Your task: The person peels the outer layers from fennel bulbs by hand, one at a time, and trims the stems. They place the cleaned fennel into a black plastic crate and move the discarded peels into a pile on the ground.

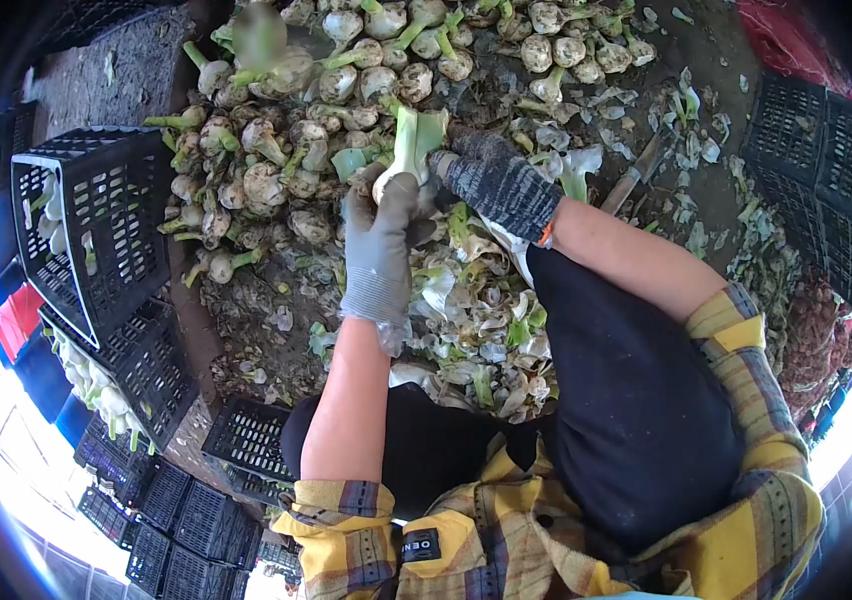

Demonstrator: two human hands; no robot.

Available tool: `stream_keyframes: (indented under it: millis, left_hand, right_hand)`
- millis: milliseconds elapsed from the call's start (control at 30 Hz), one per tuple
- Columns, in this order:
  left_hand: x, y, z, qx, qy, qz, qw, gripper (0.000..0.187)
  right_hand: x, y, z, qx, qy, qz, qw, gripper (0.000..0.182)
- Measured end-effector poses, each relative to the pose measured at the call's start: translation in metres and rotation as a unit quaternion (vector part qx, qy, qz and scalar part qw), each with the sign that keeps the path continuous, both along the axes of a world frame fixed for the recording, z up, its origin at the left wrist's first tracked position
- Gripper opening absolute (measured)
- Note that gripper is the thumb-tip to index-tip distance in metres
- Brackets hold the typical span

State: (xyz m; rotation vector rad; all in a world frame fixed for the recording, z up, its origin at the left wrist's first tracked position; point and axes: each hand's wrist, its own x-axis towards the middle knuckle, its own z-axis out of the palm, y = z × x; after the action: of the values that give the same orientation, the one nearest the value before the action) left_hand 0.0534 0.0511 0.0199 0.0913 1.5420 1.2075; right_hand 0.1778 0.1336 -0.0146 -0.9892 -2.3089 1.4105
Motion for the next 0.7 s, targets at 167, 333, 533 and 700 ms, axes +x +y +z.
stream_keyframes:
  millis: [167,333,533,700]
  left_hand:
    - [-0.012,-0.004,-0.002,-0.017,-0.237,0.035,0.971,0.038]
    - [-0.003,0.002,0.002,-0.028,-0.049,0.002,0.998,0.035]
    - [-0.014,-0.006,-0.006,0.018,-0.269,0.051,0.962,0.027]
    - [-0.019,-0.008,-0.007,0.027,-0.359,0.036,0.932,0.031]
  right_hand:
    - [0.006,0.003,-0.007,0.175,-0.007,0.075,0.982,0.013]
    - [0.006,0.003,-0.007,0.195,-0.030,0.070,0.978,0.012]
    - [0.008,-0.001,-0.023,-0.058,0.148,-0.008,0.987,0.011]
    - [0.004,-0.007,-0.005,-0.560,0.275,-0.174,0.762,0.014]
